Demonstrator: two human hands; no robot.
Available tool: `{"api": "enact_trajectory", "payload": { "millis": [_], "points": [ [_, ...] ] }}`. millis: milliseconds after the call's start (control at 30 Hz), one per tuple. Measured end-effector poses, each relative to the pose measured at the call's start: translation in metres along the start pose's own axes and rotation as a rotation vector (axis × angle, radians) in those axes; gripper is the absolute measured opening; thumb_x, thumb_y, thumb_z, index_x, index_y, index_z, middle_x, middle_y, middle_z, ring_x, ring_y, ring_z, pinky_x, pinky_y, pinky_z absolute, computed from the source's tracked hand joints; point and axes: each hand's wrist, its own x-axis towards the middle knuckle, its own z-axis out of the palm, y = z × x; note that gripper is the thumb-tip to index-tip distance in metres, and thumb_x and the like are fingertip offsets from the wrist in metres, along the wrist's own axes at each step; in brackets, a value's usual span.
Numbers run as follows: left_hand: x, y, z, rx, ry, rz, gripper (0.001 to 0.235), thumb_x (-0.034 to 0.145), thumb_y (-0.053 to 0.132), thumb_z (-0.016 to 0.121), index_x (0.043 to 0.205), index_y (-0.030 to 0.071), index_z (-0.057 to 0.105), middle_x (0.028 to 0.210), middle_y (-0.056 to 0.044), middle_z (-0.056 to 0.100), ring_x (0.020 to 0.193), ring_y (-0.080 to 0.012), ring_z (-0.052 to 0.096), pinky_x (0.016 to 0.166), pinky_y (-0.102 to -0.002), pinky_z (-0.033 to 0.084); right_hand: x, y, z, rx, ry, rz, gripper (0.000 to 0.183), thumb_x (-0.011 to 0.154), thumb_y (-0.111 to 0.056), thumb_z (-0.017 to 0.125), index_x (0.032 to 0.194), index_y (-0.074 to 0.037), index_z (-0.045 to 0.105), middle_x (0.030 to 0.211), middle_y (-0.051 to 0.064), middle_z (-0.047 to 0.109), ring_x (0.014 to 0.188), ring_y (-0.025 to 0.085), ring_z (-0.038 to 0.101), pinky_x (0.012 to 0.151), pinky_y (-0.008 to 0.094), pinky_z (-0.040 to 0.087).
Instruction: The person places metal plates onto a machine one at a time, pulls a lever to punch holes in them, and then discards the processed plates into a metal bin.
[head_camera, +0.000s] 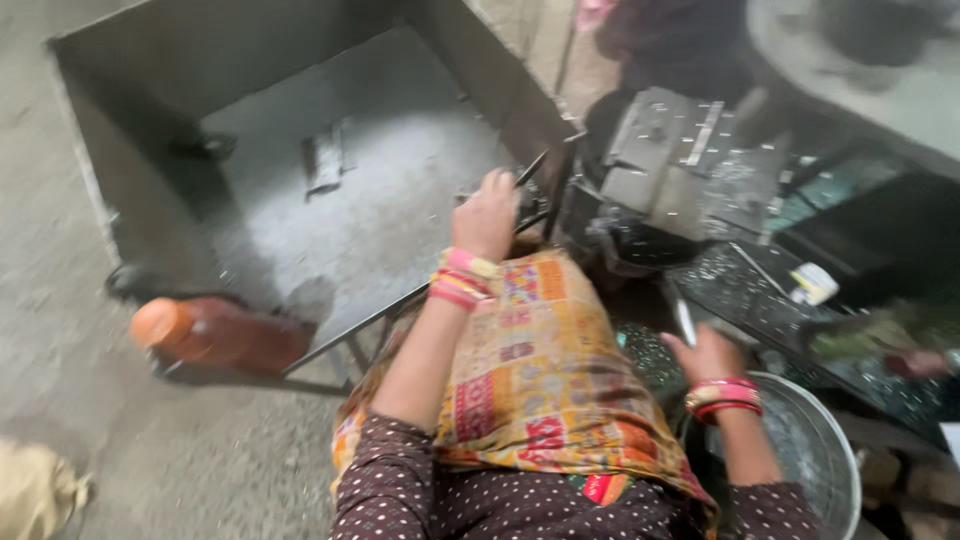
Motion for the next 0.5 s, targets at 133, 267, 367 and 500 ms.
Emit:
{"api": "enact_trajectory", "payload": {
  "millis": [133,267,367,500],
  "points": [
    [0.033,0.111,0.016,0.077,-0.153,0.181,0.016,0.097,0.019,0.058,0.113,0.015,0.063,0.123,-0.008,0.064,0.088,-0.0230,0.071,0.070,-0.041,0.055,-0.007,-0.017,-0.012,0.059,-0.052,0.065,0.061,0.086,-0.064,0.068,0.105,-0.005,0.068,0.091,0.028,0.074,0.089,0.048,0.072,0.078,0.056,0.056],
    [0.016,0.166,0.047,-0.060,-0.049,0.392,0.065,0.074,0.051,0.063,0.124,0.009,0.062,0.133,-0.016,0.060,0.117,-0.0308,0.064,0.091,-0.047,0.048,-0.016,-0.028,-0.020,0.070,-0.008,0.019,0.059,0.087,-0.061,0.068,0.104,-0.005,0.068,0.092,0.027,0.074,0.089,0.048,0.072,0.080,0.055,0.056],
    [0.010,0.182,0.052,-0.066,-0.209,0.290,0.055,0.096,0.025,0.061,0.149,0.010,0.059,0.151,-0.012,0.056,0.119,-0.0224,0.059,0.100,-0.047,0.045,-0.022,-0.034,-0.027,0.132,-0.090,0.069,0.058,0.086,-0.062,0.067,0.105,-0.007,0.067,0.091,0.026,0.076,0.090,0.046,0.073,0.082,0.054,0.056],
    [-0.003,0.188,0.038,-0.101,-0.269,0.240,0.061,0.092,0.054,0.058,0.124,0.003,0.067,0.148,-0.012,0.054,0.137,-0.0304,0.048,0.116,-0.054,0.030,-0.015,-0.043,-0.043,0.094,-0.157,0.075,0.061,0.083,-0.062,0.071,0.105,-0.005,0.067,0.097,0.026,0.075,0.092,0.045,0.073,0.081,0.052,0.056]
  ]
}}
